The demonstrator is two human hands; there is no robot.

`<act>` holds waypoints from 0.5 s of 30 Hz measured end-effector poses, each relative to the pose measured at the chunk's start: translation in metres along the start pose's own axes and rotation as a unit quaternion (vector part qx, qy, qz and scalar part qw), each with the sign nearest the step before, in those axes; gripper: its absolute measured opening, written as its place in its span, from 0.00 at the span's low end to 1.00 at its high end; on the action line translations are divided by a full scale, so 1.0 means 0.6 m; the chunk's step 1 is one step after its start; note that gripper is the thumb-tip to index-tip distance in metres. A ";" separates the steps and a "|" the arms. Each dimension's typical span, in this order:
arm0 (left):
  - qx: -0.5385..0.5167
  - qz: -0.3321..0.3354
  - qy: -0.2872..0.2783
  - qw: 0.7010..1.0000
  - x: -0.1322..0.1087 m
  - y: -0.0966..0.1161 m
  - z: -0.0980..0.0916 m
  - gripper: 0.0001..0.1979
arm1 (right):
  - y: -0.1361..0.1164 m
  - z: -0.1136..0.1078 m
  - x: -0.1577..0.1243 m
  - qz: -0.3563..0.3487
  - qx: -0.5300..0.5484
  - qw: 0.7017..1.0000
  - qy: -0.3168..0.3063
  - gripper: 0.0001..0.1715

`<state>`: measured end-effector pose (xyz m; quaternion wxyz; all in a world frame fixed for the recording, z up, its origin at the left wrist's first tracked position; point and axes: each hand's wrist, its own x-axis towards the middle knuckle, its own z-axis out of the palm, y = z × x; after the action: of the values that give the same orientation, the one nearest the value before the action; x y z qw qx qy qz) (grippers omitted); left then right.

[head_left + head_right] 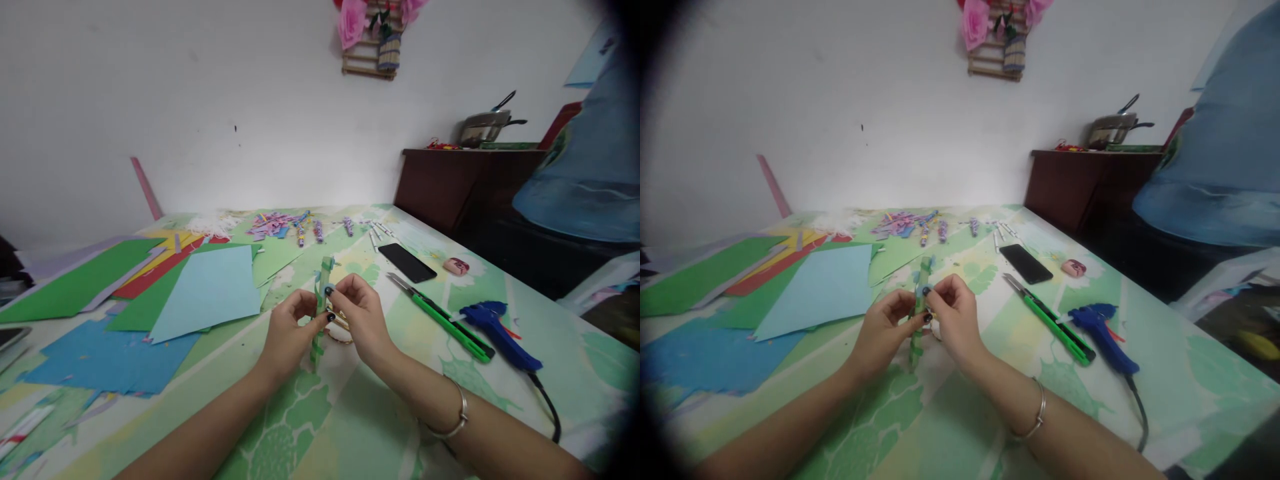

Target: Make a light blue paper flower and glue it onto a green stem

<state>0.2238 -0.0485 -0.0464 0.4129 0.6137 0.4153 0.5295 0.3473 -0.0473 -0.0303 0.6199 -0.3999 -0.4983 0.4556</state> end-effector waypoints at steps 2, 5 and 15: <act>0.002 0.002 0.001 1.000 -0.001 -0.001 0.000 0.08 | 0.001 0.001 -0.001 0.002 0.000 1.000 0.000 0.11; -0.004 -0.001 0.003 1.000 -0.002 -0.002 0.003 0.09 | 0.002 0.001 -0.003 0.002 -0.007 1.000 0.001 0.11; -0.060 -0.050 0.002 0.997 -0.004 0.003 0.007 0.12 | 0.001 0.005 -0.010 0.062 0.021 0.998 0.003 0.12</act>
<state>0.2279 -0.0517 -0.0460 0.4743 0.5654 0.4138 0.5331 0.3437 -0.0528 -0.0318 0.6002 -0.4179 -0.4610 0.5027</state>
